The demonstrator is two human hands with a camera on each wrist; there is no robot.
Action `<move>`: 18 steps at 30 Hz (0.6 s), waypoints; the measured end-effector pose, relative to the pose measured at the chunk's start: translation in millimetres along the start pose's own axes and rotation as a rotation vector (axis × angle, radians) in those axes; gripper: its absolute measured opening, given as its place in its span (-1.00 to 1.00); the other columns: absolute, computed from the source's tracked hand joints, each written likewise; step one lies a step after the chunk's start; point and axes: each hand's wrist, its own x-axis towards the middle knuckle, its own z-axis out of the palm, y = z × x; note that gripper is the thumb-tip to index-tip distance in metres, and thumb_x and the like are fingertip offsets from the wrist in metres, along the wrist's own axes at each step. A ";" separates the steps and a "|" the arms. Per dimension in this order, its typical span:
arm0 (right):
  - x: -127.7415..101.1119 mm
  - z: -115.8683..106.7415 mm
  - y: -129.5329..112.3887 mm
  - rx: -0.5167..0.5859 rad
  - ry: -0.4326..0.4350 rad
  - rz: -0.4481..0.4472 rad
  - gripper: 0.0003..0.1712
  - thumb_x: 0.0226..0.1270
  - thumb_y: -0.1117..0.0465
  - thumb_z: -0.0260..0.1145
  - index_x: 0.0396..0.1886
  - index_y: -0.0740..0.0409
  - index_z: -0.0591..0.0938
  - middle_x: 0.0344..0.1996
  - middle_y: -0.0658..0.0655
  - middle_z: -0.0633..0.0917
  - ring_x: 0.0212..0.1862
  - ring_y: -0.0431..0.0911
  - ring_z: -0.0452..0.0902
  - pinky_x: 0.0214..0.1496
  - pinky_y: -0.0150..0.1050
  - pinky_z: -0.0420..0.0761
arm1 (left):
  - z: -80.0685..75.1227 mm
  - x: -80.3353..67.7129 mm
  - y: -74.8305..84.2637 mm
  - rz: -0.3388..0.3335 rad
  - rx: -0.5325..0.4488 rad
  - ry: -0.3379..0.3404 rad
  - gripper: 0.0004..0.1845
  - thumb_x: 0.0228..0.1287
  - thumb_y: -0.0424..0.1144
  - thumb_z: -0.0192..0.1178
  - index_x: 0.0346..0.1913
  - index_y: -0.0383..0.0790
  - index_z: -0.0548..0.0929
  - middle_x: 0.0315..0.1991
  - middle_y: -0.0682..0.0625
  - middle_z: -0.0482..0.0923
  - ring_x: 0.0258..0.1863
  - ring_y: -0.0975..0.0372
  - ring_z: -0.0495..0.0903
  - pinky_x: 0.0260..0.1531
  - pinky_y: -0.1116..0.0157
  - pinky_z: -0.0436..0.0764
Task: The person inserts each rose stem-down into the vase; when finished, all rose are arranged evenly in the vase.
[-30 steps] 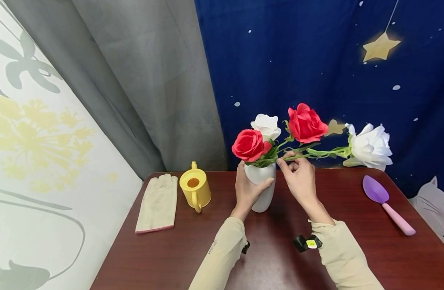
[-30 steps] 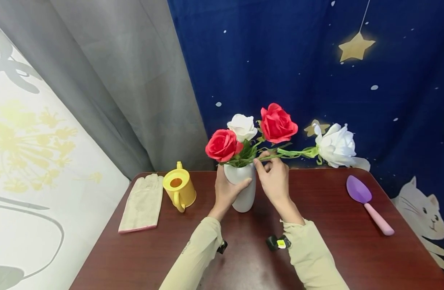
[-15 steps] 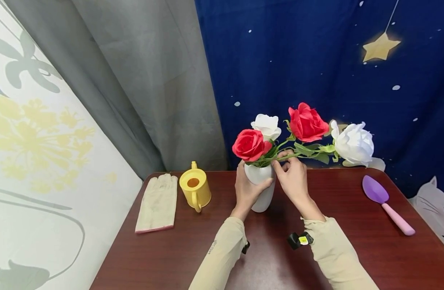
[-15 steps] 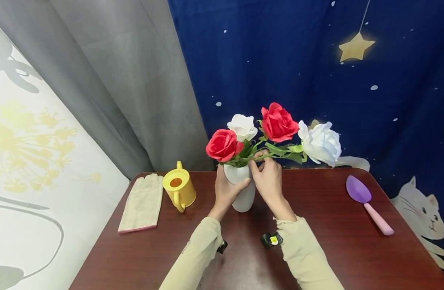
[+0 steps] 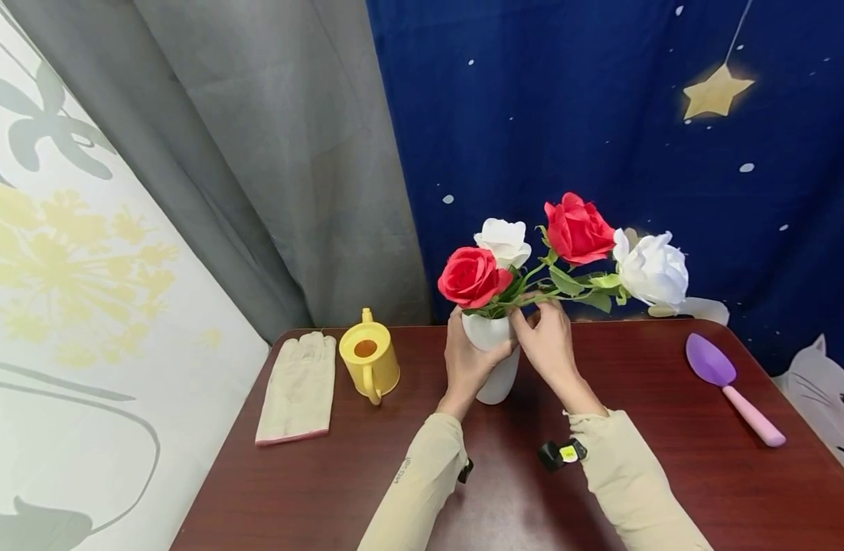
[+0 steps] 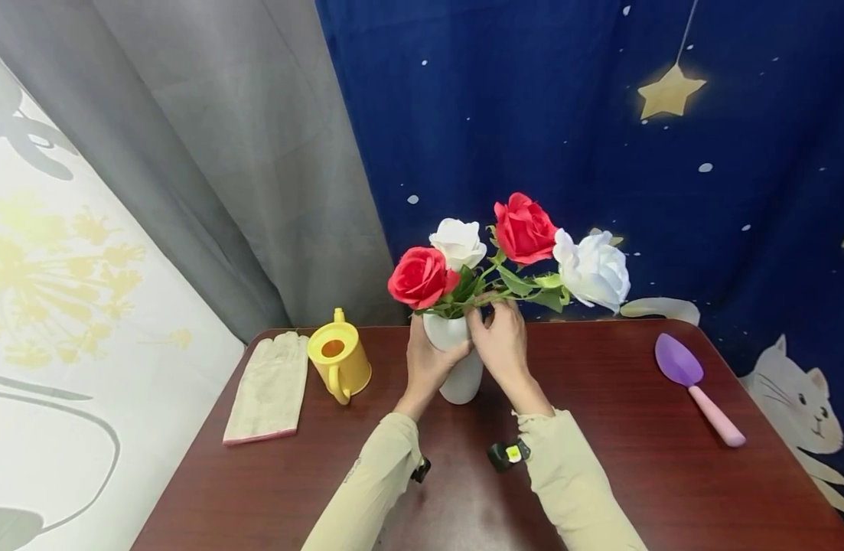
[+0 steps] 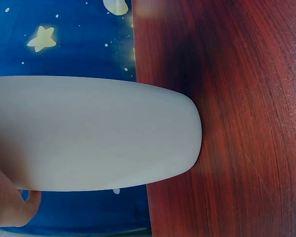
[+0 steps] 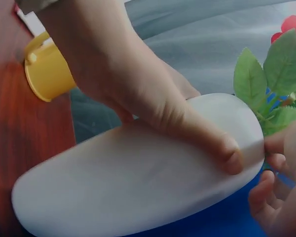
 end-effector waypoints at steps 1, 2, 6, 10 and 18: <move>-1.5 -0.8 0.8 0.023 -0.009 0.014 -0.71 0.20 0.11 0.29 -0.18 0.22 0.61 -0.52 0.14 0.46 -0.50 -0.04 0.39 -0.45 -0.21 0.36 | 0.1 0.1 0.3 0.001 0.001 0.001 -0.03 -0.25 0.16 0.44 0.30 0.00 0.23 0.06 0.14 0.39 -0.07 0.33 0.44 -0.20 0.29 0.55; -3.1 -1.9 1.6 0.048 -0.013 0.030 -0.69 0.21 0.09 0.30 -0.17 0.22 0.60 -0.47 0.15 0.46 -0.50 -0.05 0.39 -0.47 -0.24 0.37 | 0.3 0.3 0.6 0.002 0.002 0.001 -0.03 -0.24 0.17 0.44 0.30 0.00 0.23 0.06 0.13 0.39 -0.07 0.33 0.45 -0.20 0.29 0.55; -7.6 -7.8 6.0 0.190 0.014 0.071 -0.69 0.20 0.12 0.34 -0.18 0.25 0.58 -0.53 0.19 0.52 -0.61 -0.17 0.36 -0.58 -0.36 0.34 | 0.4 0.3 0.7 0.013 -0.003 0.004 -0.03 -0.23 0.16 0.44 0.29 -0.02 0.23 0.06 0.11 0.40 -0.07 0.30 0.45 -0.20 0.27 0.56; -4.9 -11.7 7.4 0.316 0.052 0.068 -0.67 0.21 0.23 0.33 -0.06 0.27 0.56 -0.39 0.03 0.60 -0.62 -0.29 0.37 -0.55 -0.45 0.34 | -0.3 -0.1 -0.5 0.008 -0.010 0.007 -0.03 -0.25 0.15 0.47 0.28 -0.03 0.25 0.05 0.13 0.40 -0.07 0.31 0.45 -0.18 0.27 0.55; -0.6 -9.2 2.6 0.452 0.166 0.003 -0.78 0.24 0.28 0.29 -0.18 0.33 0.66 -0.63 0.02 0.60 -0.71 -0.20 0.40 -0.69 -0.43 0.37 | -1.1 0.6 0.4 0.027 -0.032 0.000 -0.02 -0.26 0.15 0.48 0.28 -0.04 0.25 0.07 0.13 0.40 -0.04 0.31 0.44 -0.14 0.26 0.54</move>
